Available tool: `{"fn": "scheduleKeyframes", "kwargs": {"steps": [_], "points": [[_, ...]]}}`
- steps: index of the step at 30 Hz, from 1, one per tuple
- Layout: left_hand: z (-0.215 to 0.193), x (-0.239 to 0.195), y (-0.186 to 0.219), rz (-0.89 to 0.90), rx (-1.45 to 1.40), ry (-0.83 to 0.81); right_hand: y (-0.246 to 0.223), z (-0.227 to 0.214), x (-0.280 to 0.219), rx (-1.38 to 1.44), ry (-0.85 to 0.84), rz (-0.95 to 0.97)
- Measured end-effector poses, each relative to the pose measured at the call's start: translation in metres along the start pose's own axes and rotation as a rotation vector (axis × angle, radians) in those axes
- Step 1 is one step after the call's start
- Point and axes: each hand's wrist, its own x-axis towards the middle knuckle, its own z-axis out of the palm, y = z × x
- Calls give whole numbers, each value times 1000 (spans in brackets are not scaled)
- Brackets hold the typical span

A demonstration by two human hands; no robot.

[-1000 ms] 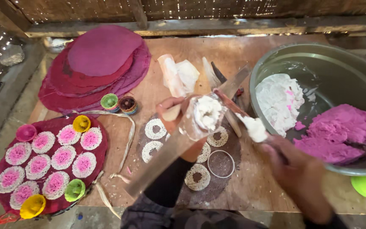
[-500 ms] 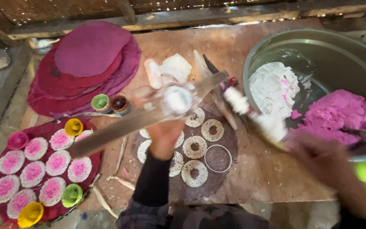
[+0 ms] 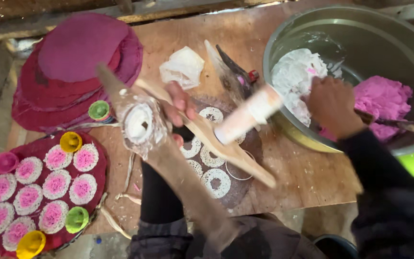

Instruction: The person uses a wooden manual extruder to form ring-shaped patterns of white dough on a board and moves shaped pieces to a tray. They also use a spatula to handle dough in a large basin.

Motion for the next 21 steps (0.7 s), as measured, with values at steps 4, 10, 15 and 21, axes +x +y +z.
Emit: {"fn": "scheduleKeyframes", "kwargs": {"steps": [4,10,15,21], "points": [[14,15,-34,-10,-390,-360,-101,-50,-52,1580,-309,-123],[22,18,-57,-3,-530,-556,-158,-65,-100,1821,-471,-27],[-9,-38,-36,-325,167,111,-130,-91,-113,1986,-343,101],[-5,-81,-17,-382,733,195,-106,-100,-109,2010,-180,115]]}}
